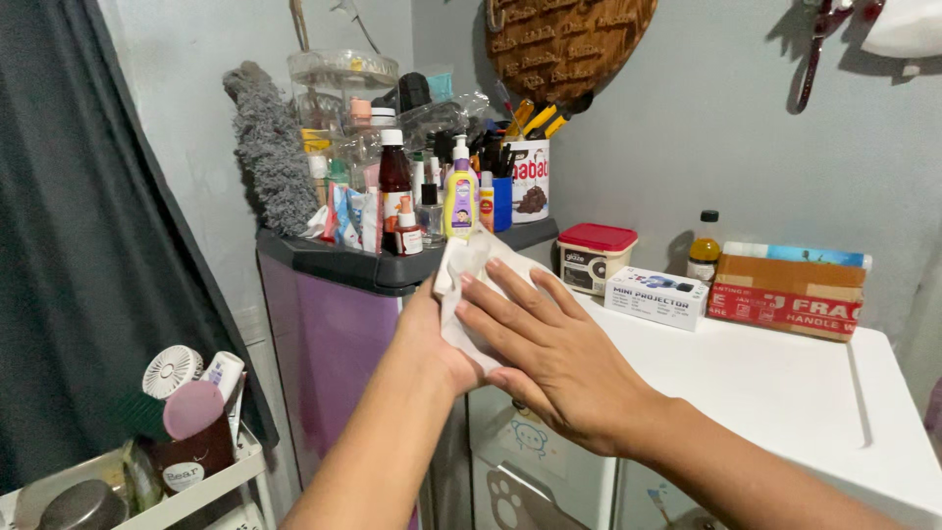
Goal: The person wipes the surfaces of several small boxes and a plastic container with a white wipe. They handle each item one at a time, turning them over to clean multiple sides, then place them back on the cabinet top.
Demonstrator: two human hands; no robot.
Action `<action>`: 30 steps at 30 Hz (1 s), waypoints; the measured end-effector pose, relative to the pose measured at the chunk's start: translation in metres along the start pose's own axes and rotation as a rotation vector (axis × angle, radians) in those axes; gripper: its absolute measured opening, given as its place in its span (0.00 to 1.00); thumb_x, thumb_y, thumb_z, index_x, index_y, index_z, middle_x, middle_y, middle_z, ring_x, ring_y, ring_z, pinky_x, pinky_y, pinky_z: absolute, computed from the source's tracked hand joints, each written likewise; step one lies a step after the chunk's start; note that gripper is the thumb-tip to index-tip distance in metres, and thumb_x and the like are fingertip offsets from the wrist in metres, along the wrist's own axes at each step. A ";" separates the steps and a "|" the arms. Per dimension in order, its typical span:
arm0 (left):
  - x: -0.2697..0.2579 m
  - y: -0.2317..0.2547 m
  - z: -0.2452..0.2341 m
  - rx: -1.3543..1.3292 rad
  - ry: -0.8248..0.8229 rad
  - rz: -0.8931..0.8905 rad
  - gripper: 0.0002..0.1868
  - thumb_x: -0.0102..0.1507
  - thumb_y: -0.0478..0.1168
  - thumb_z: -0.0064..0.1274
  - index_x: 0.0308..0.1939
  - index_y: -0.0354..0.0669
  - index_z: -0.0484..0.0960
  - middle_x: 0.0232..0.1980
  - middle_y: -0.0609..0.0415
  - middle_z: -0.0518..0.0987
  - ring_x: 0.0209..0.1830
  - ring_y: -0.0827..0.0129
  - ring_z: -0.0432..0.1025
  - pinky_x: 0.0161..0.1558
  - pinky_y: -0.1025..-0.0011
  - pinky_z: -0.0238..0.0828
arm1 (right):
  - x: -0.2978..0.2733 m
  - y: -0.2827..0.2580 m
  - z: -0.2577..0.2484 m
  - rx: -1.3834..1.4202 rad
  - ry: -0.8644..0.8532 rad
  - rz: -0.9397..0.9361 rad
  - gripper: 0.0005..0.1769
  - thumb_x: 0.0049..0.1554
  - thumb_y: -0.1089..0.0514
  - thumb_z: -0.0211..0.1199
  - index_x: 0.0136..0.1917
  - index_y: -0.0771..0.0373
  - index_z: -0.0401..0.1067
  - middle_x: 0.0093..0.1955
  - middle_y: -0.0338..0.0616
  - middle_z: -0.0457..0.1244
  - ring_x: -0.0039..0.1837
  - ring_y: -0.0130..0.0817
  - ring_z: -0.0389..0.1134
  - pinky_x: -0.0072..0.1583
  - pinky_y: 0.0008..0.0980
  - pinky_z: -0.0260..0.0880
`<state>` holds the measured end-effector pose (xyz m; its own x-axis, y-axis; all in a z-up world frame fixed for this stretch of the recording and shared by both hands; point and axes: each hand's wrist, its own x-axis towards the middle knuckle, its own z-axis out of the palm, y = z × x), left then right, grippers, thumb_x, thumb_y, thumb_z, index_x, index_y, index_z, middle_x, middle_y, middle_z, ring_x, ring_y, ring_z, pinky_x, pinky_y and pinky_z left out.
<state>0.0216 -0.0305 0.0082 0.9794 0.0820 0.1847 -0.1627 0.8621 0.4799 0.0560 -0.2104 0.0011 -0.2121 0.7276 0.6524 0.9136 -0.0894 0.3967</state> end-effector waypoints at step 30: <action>0.100 -0.141 0.052 1.726 0.783 0.308 0.69 0.46 0.68 0.68 0.79 0.48 0.43 0.68 0.38 0.71 0.67 0.44 0.66 0.64 0.51 0.66 | -0.132 0.132 0.015 1.811 0.218 1.518 0.21 0.62 0.52 0.49 0.64 0.62 0.70 0.57 0.46 0.69 0.54 0.39 0.71 0.57 0.45 0.73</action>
<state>0.1361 -0.1698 0.0034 0.6450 0.7098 0.2833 0.2417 -0.5411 0.8055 0.2094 -0.3078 -0.0424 0.7254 0.6820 -0.0925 -0.3558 0.2567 -0.8986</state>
